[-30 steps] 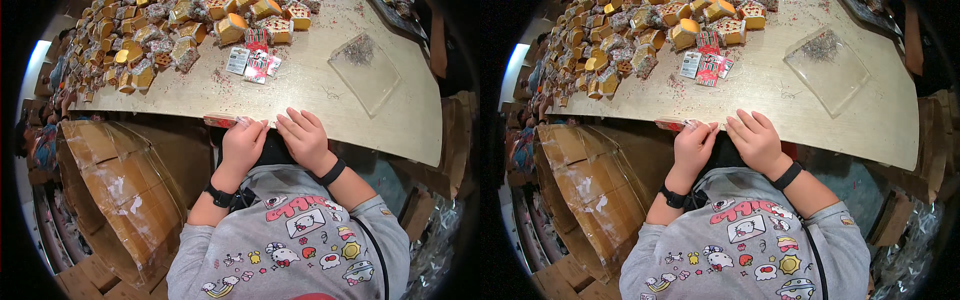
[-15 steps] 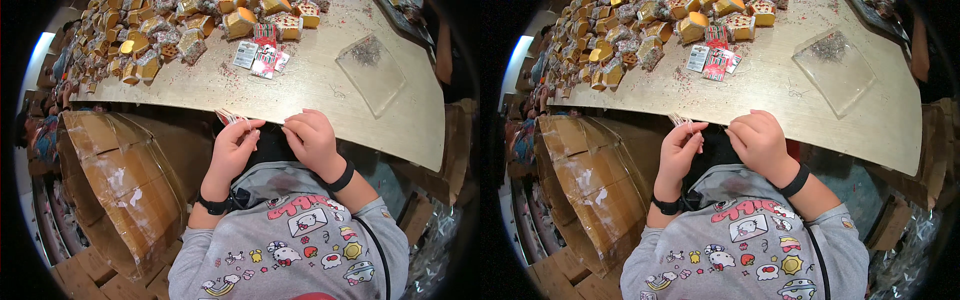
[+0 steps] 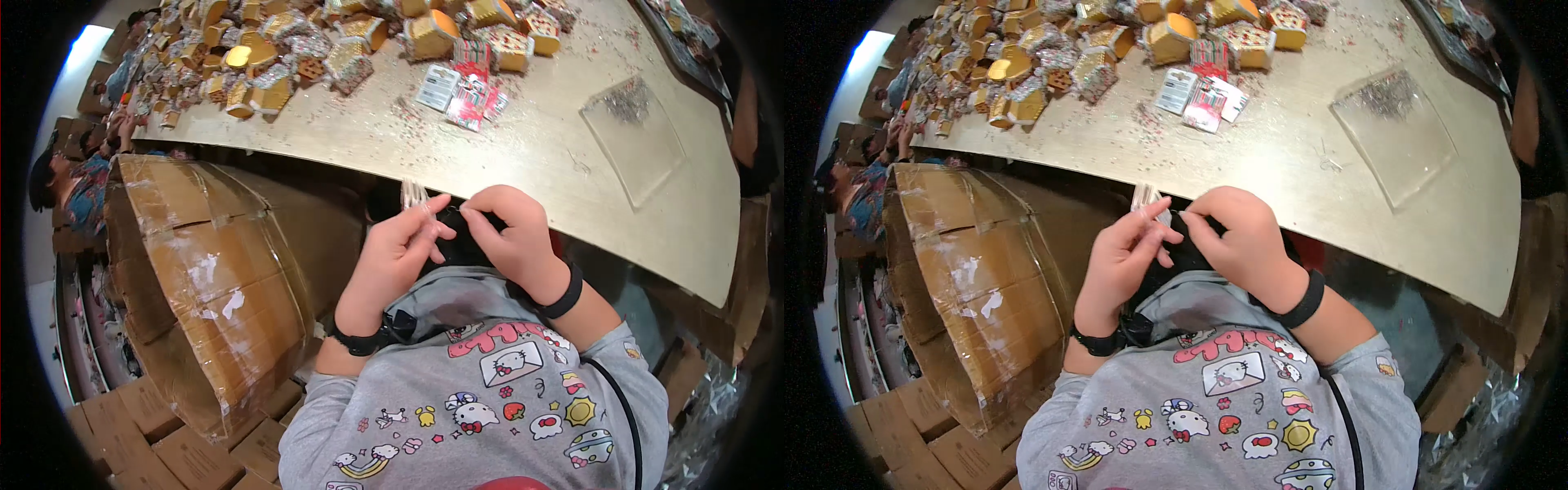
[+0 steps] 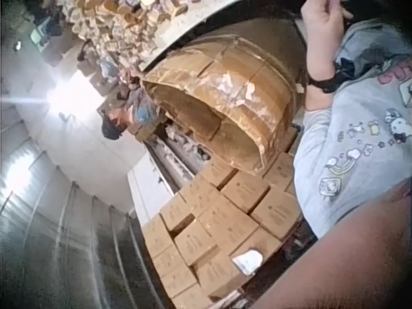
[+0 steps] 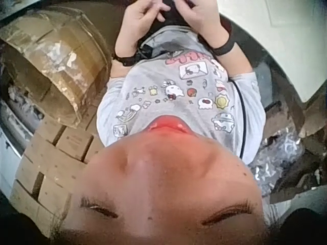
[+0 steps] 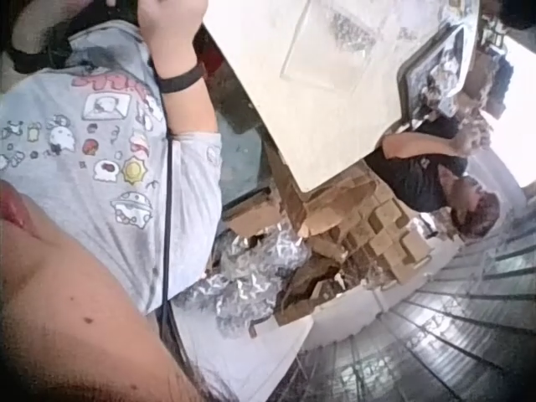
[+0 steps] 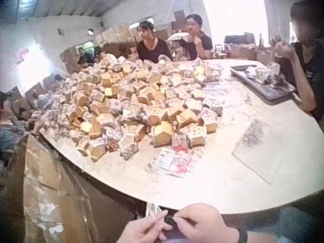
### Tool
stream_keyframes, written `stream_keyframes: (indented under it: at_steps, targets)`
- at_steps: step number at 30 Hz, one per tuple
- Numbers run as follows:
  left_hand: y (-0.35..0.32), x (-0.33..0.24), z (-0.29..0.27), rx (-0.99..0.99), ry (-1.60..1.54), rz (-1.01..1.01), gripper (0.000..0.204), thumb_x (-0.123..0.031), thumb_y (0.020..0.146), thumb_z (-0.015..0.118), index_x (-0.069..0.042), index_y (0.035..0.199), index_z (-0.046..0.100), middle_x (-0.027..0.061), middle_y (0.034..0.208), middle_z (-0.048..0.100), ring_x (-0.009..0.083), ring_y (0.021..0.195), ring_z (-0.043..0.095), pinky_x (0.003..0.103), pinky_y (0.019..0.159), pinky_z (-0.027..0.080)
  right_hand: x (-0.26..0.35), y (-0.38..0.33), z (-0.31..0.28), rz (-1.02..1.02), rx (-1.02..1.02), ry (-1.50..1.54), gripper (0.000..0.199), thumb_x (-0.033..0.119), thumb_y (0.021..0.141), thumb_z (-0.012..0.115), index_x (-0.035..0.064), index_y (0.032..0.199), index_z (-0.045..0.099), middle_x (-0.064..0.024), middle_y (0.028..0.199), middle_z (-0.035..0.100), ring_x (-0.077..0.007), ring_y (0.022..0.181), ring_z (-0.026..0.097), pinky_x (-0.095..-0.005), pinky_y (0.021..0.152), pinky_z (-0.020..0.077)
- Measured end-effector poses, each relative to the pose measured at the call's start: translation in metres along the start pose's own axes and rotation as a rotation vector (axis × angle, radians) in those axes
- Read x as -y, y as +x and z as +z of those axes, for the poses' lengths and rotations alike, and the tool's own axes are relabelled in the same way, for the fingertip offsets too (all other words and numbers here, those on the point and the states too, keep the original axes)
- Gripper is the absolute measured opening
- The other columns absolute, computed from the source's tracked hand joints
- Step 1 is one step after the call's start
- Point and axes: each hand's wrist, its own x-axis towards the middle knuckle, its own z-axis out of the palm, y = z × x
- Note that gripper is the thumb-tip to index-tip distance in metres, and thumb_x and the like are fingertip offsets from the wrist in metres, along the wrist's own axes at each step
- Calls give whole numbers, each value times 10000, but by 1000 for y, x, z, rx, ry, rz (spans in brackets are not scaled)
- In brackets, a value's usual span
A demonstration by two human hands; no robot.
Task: Packing small gold-colored house-shaped items and instruction cards into small clear plastic bags at a shared workspace.
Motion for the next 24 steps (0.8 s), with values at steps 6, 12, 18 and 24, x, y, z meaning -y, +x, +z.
stream_keyframes:
  at_steps: [6, 12, 18, 24]
  targets:
    - [3, 1, -2, -21, 35, 34, 335, -29, 846, 526, 18, 1177, 504, 63, 812, 619, 61, 593, 526, 191, 559, 447, 3, 2, -3, 385, 47, 161, 80, 44, 719, 627, -22, 704, 584, -113, 646, 573, -194, 600, 560, -278, 550, 429]
    - [5, 6, 5, -42, 55, 23, 270, -74, 852, 542, 5, 1109, 563, 11, 744, 581, 47, 594, 524, 187, 558, 441, -1, -11, 6, 296, 116, 84, 61, 38, 717, 614, -11, 691, 588, -115, 636, 572, -205, 587, 550, -294, 559, 425]
    - [6, 12, 2, -11, 51, 99, 282, -53, 853, 525, -8, 1131, 553, 26, 777, 592, 54, 610, 528, 182, 575, 439, -7, -10, 4, 322, 69, 133, 72, 21, 709, 626, -18, 689, 569, -113, 644, 567, -191, 574, 549, -282, 552, 433]
    - [11, 10, 4, -25, 12, 118, 316, -61, 857, 508, -9, 1168, 525, 11, 708, 538, 56, 596, 487, 205, 575, 444, -10, -4, 0, 362, 47, 53, 73, 15, 705, 629, -20, 687, 568, -101, 640, 564, -176, 570, 543, -275, 543, 432]
